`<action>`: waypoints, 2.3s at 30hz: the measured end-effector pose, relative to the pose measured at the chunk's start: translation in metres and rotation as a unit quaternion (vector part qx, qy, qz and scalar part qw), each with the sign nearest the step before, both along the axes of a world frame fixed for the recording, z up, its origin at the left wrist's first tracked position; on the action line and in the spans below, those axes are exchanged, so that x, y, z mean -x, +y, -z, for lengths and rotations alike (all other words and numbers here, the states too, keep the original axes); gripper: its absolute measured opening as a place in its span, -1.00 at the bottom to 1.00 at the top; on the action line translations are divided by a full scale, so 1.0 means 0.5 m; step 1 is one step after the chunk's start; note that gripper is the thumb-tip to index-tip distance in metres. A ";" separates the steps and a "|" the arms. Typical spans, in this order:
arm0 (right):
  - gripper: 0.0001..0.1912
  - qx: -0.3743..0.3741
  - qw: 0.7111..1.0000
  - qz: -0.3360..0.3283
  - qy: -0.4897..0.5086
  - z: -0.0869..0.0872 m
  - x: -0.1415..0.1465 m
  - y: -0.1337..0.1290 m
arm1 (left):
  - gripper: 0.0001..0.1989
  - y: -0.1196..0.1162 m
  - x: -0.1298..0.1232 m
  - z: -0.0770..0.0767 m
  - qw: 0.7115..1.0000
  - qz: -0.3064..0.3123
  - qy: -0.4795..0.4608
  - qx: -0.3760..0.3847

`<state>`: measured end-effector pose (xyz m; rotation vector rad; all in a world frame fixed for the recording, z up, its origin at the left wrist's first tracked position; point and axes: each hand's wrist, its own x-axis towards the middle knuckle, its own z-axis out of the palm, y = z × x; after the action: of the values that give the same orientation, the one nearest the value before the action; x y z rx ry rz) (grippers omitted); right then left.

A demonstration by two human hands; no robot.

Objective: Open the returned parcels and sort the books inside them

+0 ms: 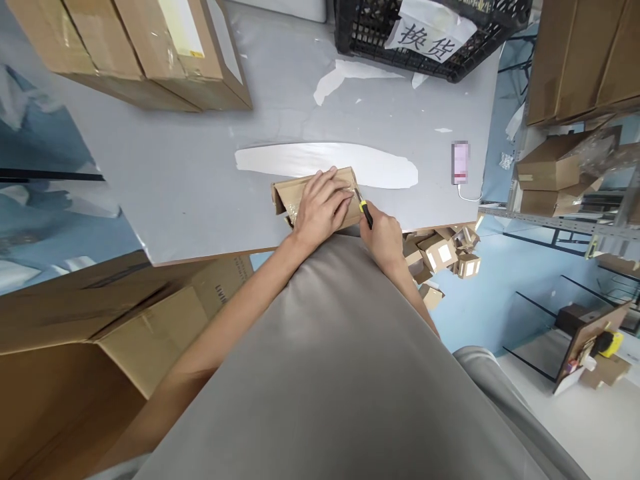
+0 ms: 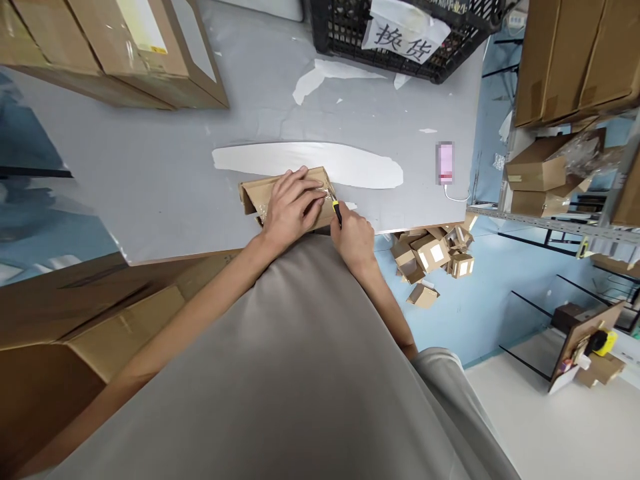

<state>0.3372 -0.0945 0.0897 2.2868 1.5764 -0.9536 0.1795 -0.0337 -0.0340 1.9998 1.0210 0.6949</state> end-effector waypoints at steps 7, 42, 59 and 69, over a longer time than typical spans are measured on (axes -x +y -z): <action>-0.47 0.026 0.998 -0.004 -0.051 -0.019 0.026 0.004 | -0.71 -0.001 0.000 0.000 1.000 0.012 -0.013 -0.004; -0.50 0.064 0.973 0.112 -0.193 -0.025 0.102 -0.096 | -0.41 -0.020 -0.005 0.009 0.994 0.080 -0.071 0.003; -0.41 -0.086 0.965 0.176 -0.177 0.116 -0.139 -0.069 | -0.44 0.001 0.025 -0.014 0.999 0.046 0.007 -0.012; -0.36 -0.016 0.982 0.144 -0.119 0.345 -0.305 -0.008 | -0.24 -0.102 0.124 -0.021 0.969 -0.218 0.113 0.002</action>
<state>0.4897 -0.0984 -0.0827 2.5880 1.1961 -0.6802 0.1174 -0.0846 -0.0236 1.8969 1.6259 0.6983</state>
